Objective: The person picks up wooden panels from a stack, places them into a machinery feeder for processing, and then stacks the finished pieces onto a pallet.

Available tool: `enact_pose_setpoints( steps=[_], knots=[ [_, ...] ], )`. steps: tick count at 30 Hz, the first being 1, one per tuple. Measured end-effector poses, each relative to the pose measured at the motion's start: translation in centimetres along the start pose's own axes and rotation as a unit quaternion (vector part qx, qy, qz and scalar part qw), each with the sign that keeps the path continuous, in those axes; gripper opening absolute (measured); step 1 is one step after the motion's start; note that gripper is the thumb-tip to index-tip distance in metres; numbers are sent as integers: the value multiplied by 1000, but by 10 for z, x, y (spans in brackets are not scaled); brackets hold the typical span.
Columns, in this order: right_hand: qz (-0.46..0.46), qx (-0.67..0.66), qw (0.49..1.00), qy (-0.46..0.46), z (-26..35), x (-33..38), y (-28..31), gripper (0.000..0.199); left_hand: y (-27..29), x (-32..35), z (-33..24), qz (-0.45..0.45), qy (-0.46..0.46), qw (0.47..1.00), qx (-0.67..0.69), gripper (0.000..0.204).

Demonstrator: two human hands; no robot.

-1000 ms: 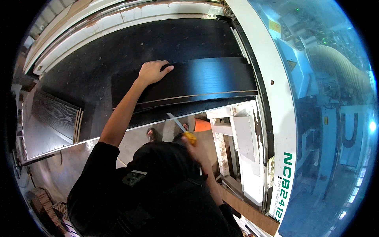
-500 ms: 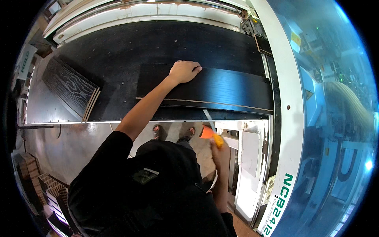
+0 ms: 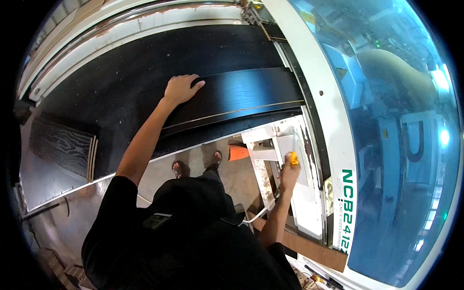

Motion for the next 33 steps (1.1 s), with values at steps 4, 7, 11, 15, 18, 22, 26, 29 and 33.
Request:
enact_pose_setpoints(
  steps=[4,7,11,15,18,22,26,29,33],
  knots=[
    [-12,-4,1000,6,27,18,-1,31,1,4,7,16,10,1000,-10,55],
    [126,15,992,-15,19,36,-40,28,0,2,5,27,11,1000,-7,56],
    [343,128,923,-122,25,89,-136,44,-9,2,11,-24,12,1000,11,54],
    [396,188,893,-98,63,109,-159,48,-8,4,11,-25,-4,1000,-6,54],
    [218,62,970,-89,6,49,-107,41,-5,0,12,-22,10,999,24,52],
    [-34,-23,999,-32,-19,-16,-9,30,-1,1,5,-39,-9,999,13,50],
    [31,-81,994,-64,-27,-45,39,35,-1,-1,-2,-41,-7,999,15,51],
    [79,-94,988,-90,-18,-63,40,33,3,-11,-5,26,20,999,21,55],
    [54,-110,989,-81,-2,-94,24,30,-3,-65,-50,164,4,983,80,66]
  ],
)
Point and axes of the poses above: each hand's wrist, its own x-axis away from the middle knuckle, its own y-axis out of the back of the hand, z = x × y, the point moved 2 cm from there along -x, towards the middle knuckle, and after that the axes turned 15 degrees about -x, right-handed, at the moved point
